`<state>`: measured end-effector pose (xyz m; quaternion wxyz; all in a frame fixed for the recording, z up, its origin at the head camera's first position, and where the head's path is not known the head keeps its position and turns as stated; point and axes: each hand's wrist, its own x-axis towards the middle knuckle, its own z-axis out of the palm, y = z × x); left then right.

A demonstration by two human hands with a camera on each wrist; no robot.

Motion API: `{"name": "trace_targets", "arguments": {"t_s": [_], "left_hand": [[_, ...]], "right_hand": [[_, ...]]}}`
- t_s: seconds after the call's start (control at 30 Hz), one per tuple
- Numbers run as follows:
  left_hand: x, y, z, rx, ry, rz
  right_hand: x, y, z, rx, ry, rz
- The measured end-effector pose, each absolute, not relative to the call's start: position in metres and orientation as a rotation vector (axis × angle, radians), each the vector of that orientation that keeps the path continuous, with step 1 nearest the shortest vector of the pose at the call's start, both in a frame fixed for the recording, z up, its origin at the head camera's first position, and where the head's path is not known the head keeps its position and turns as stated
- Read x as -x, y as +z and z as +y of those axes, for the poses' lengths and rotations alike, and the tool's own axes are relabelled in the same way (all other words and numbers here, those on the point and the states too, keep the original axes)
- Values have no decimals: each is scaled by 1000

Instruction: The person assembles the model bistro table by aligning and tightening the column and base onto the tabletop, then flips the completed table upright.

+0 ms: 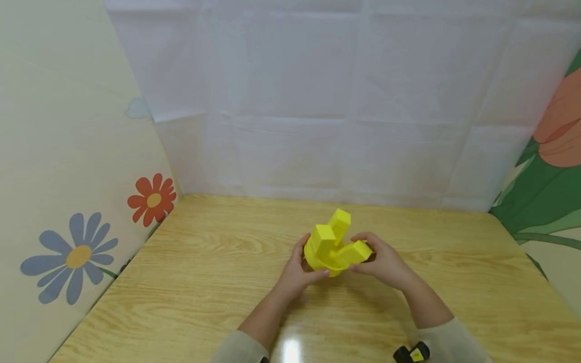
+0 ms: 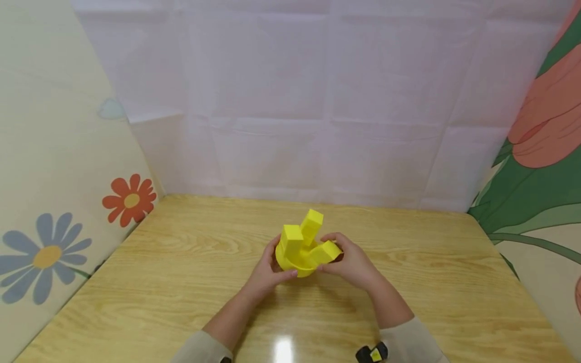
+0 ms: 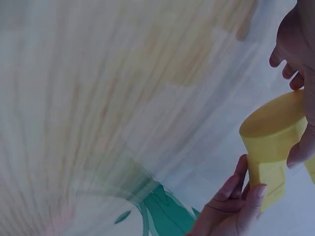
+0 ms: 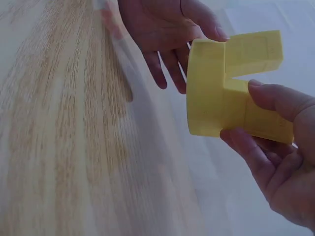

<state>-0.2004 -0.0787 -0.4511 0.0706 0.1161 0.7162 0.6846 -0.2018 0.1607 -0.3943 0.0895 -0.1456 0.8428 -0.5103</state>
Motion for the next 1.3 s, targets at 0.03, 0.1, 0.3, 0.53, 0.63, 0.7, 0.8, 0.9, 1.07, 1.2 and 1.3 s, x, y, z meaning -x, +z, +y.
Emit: {"name": "trace_targets", "arguments": {"t_s": [0.03,0.1,0.3,0.53,0.63,0.7,0.8,0.9,1.07,1.2,1.3], "left_hand": [[200,-451,-79,-361,2045,2156],[201,-449,-79,-390,2025,2181],[203,-444,-78,-385,2061,2205],[204,-439,-78,-495,2100,2167],[204,-438,-79,-540,2111,2104],[203,-438,-78,-535,2126,2063],[202,-438,-76,-516,2174,2010],[202,-436,-75,-486,2193,2029],[205,-429,-75,-431,2102,2232],[209,-420,-76,-421,1979,2414],[212,-412,-77,-442,1882,2509]], "right_hand": [[202,-395,162,430,-1546,2483],[202,-397,164,415,-1608,2424],[202,-407,165,344,-1842,2203],[201,-421,162,335,-1990,2028],[201,-427,161,346,-2046,1941],[201,-430,160,347,-2064,1899],[201,-433,159,357,-2059,1879],[201,-433,158,392,-2013,1924],[202,-427,157,391,-1908,2118],[204,-415,158,323,-1919,2305],[205,-406,158,356,-1915,2457]]}}
